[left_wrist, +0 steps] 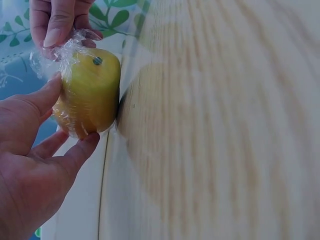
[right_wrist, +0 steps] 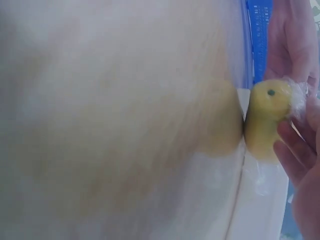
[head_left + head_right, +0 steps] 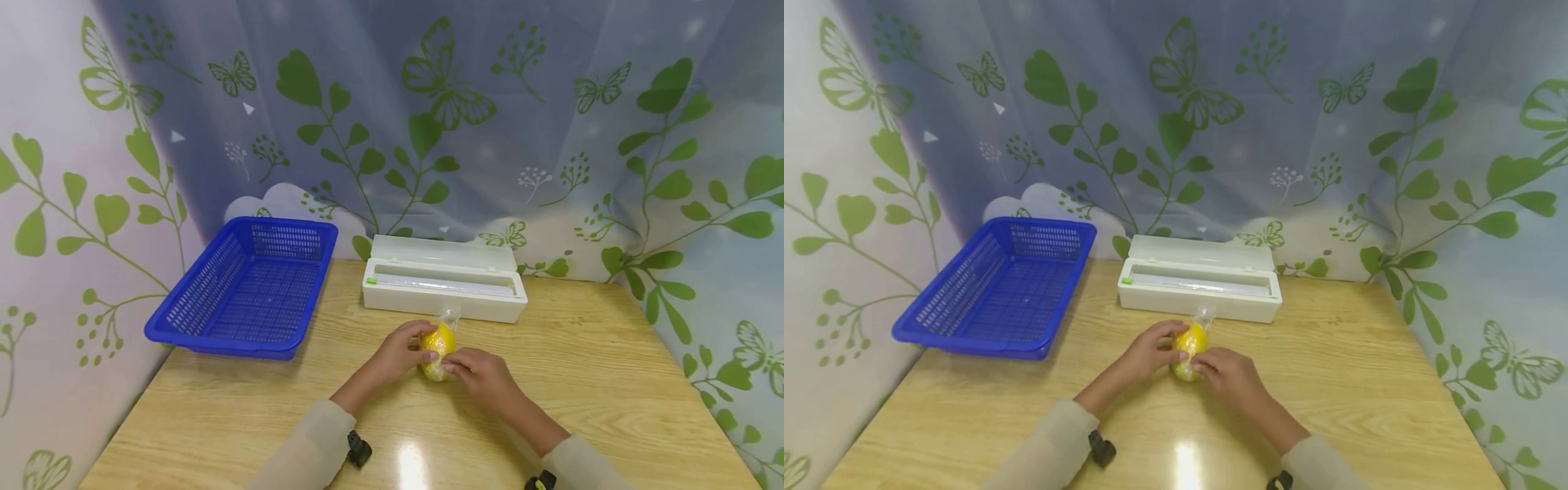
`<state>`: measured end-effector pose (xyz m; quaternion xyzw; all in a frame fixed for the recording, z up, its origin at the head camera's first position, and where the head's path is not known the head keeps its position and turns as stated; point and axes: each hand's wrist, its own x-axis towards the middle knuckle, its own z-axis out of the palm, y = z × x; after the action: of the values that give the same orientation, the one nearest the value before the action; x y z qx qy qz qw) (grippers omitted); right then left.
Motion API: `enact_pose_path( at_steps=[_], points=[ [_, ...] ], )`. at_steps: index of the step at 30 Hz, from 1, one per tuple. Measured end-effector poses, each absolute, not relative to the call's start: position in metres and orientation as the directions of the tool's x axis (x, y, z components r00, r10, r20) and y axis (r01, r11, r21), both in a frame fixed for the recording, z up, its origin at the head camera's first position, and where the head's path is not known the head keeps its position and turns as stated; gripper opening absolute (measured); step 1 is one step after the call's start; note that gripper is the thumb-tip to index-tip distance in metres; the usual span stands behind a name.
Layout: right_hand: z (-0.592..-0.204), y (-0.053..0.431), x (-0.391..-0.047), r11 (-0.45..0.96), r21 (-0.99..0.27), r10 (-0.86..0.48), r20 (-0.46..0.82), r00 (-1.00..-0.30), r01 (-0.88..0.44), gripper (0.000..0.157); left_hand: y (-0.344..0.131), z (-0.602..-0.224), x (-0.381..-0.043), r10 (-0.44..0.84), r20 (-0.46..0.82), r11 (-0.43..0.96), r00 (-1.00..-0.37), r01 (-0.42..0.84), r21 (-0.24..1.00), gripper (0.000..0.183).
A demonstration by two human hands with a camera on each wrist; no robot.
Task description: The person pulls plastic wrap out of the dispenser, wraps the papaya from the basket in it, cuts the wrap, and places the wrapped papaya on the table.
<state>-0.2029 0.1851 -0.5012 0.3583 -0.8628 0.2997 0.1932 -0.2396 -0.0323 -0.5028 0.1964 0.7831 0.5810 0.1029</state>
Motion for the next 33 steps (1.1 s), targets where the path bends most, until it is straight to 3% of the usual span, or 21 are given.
enact_pose_path(
  at_steps=[5,9,14,21,33],
  points=[
    [-0.492,0.186,-0.204,0.593,-0.384,-0.513,0.497,-0.699,-0.708,0.007,-0.032,-0.504,-0.24,0.426,0.066,0.253,-0.902,0.189,0.949,0.049],
    [-0.489,0.187,-0.207,0.621,-0.456,-0.458,0.449,-0.767,-0.638,0.006,-0.031,-0.505,-0.24,0.427,0.067,0.258,-0.902,0.192,0.947,0.048],
    [-0.494,0.186,-0.217,0.605,-0.517,-0.44,0.416,-0.796,-0.605,0.007,-0.031,-0.507,-0.241,0.417,0.075,0.252,-0.906,0.194,0.948,0.046],
    [-0.491,0.181,-0.221,0.67,-0.593,-0.361,0.265,-0.894,-0.447,0.009,-0.033,-0.506,-0.241,0.446,0.102,0.23,-0.889,0.225,0.947,0.043],
    [-0.489,0.186,-0.223,0.59,-0.643,-0.392,0.301,-0.869,-0.489,0.003,-0.031,-0.5,-0.239,0.459,0.058,0.288,-0.887,0.21,0.934,0.055]
  ],
)
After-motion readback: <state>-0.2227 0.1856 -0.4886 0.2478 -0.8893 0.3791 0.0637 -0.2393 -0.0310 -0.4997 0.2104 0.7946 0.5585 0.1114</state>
